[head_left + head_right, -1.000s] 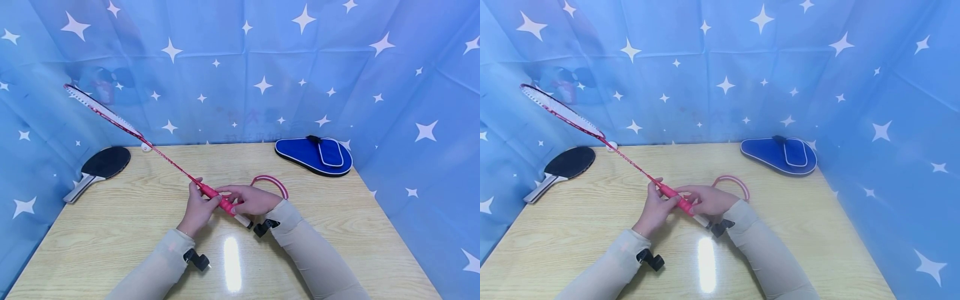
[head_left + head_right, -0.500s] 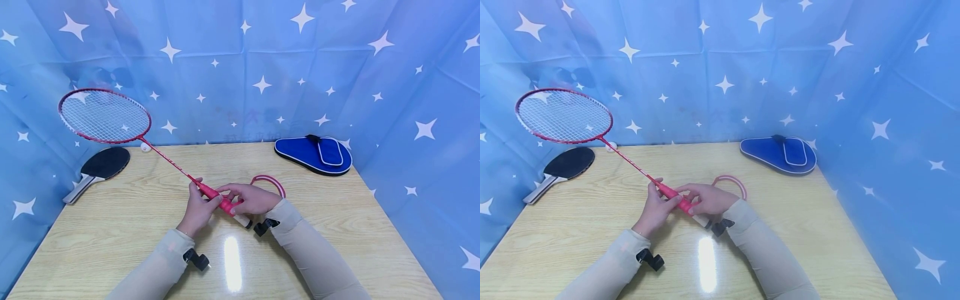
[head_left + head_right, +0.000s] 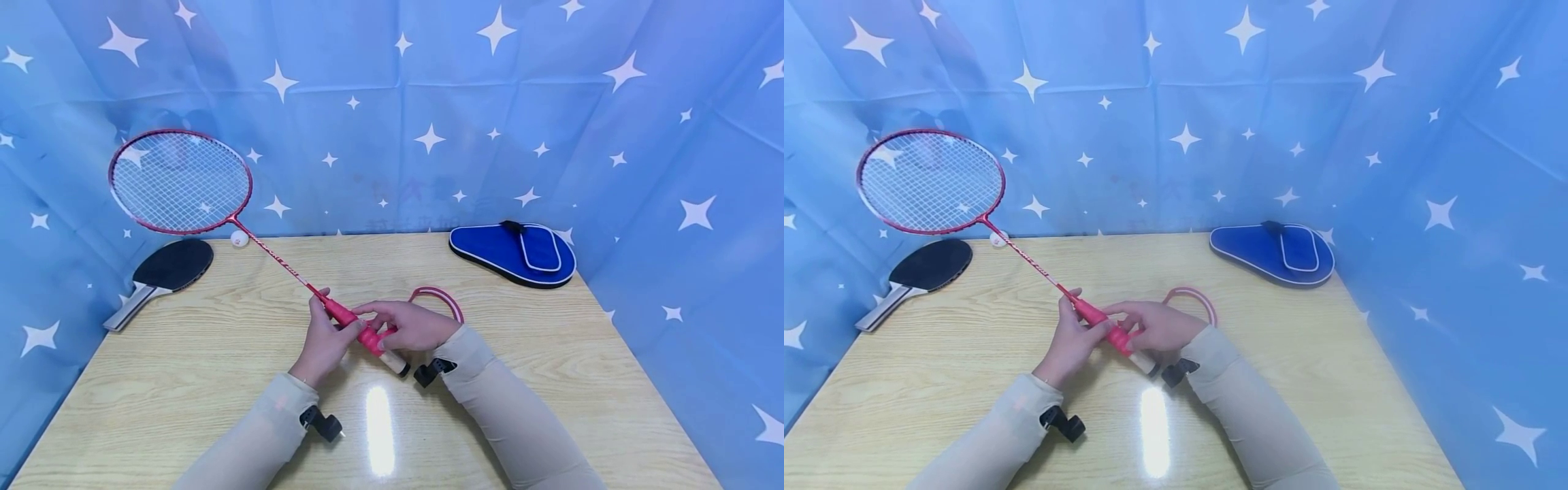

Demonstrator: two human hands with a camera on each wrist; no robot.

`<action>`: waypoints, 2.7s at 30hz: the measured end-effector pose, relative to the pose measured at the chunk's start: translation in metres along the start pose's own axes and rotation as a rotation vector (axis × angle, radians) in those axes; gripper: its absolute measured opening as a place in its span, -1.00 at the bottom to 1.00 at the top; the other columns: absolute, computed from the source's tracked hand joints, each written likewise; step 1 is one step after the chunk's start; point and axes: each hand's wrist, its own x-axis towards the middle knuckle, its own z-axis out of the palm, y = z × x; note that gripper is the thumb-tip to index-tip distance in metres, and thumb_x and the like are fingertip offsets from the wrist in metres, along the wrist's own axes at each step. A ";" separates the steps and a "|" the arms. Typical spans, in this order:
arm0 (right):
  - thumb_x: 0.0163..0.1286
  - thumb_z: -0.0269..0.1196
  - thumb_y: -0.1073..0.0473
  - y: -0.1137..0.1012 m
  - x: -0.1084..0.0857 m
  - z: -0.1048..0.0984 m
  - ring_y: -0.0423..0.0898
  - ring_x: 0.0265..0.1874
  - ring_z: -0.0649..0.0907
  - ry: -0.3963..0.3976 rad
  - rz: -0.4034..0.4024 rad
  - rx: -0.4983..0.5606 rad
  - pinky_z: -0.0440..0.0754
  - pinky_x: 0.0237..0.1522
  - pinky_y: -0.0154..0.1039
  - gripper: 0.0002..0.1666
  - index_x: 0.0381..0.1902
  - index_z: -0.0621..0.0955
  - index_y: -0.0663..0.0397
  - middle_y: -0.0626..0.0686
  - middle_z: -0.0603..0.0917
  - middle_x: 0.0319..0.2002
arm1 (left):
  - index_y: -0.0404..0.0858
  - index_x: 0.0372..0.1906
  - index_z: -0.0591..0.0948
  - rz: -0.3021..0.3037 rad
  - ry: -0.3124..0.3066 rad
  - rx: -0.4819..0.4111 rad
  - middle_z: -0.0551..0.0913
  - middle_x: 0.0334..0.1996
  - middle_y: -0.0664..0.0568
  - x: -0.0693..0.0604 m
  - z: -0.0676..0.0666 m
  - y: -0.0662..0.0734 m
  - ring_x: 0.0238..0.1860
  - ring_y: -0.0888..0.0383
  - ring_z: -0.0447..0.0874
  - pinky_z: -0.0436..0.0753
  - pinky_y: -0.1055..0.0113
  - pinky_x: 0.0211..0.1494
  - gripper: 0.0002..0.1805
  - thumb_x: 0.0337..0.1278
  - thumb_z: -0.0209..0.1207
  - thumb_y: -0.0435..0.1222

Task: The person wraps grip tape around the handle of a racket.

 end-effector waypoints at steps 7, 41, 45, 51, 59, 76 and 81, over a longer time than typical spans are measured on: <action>0.40 0.38 0.30 -0.001 0.000 -0.001 -0.08 0.01 0.72 -0.010 0.013 -0.002 0.75 -0.06 -0.19 -0.10 0.58 0.36 -0.41 -0.12 0.72 0.12 | -0.19 0.59 -0.08 -0.003 0.000 0.008 0.46 0.21 -0.35 -0.001 0.000 0.001 -0.04 -0.12 0.73 0.75 0.27 -0.01 0.01 0.27 0.35 -0.42; 0.39 0.42 0.26 0.000 -0.001 -0.003 -0.03 0.01 0.69 -0.010 0.011 0.001 0.74 -0.06 -0.14 -0.15 0.53 0.42 -0.41 -0.11 0.72 0.04 | -0.26 0.62 -0.15 -0.026 0.024 0.033 0.43 0.22 -0.31 -0.001 -0.001 0.001 -0.03 -0.08 0.67 0.69 0.29 0.00 0.08 0.23 0.36 -0.37; 0.37 0.46 0.21 0.000 -0.002 -0.003 -0.02 0.04 0.69 0.010 0.011 -0.012 0.74 0.00 -0.13 -0.16 0.52 0.44 -0.40 -0.13 0.71 0.04 | -0.22 0.62 -0.14 -0.029 0.021 0.038 0.45 0.21 -0.31 -0.001 -0.001 0.001 -0.13 -0.06 0.70 0.70 0.32 -0.07 0.08 0.26 0.38 -0.35; 0.40 0.41 0.24 -0.001 -0.002 -0.003 -0.03 -0.05 0.70 -0.015 0.017 0.026 0.72 -0.17 -0.17 -0.15 0.53 0.42 -0.51 -0.13 0.72 0.07 | -0.23 0.62 -0.16 -0.016 0.024 -0.008 0.40 0.26 -0.38 -0.001 -0.001 0.001 -0.04 -0.10 0.70 0.73 0.34 -0.04 0.07 0.25 0.34 -0.41; 0.42 0.37 0.30 -0.002 -0.002 -0.003 -0.02 -0.08 0.70 -0.027 0.012 0.024 0.72 -0.21 -0.18 -0.13 0.57 0.39 -0.42 -0.11 0.72 0.05 | -0.21 0.63 -0.18 -0.005 0.023 -0.014 0.37 0.30 -0.42 -0.002 0.000 0.001 -0.05 -0.14 0.70 0.74 0.34 -0.08 0.11 0.20 0.32 -0.42; 0.38 0.40 0.28 -0.004 -0.004 -0.004 -0.03 0.00 0.73 -0.047 0.027 0.059 0.73 -0.11 -0.18 -0.10 0.57 0.38 -0.43 -0.10 0.75 0.05 | -0.23 0.61 -0.15 -0.010 0.019 -0.052 0.34 0.32 -0.45 0.000 0.000 -0.002 -0.12 -0.08 0.74 0.78 0.34 -0.12 0.04 0.25 0.30 -0.43; 0.39 0.42 0.26 -0.004 -0.004 -0.004 -0.02 -0.03 0.72 -0.044 0.013 0.049 0.72 -0.11 -0.19 -0.10 0.58 0.37 -0.42 -0.10 0.74 0.03 | -0.24 0.61 -0.13 -0.017 0.023 -0.032 0.36 0.32 -0.42 0.000 -0.001 -0.003 -0.16 -0.03 0.71 0.75 0.36 -0.13 0.03 0.26 0.31 -0.39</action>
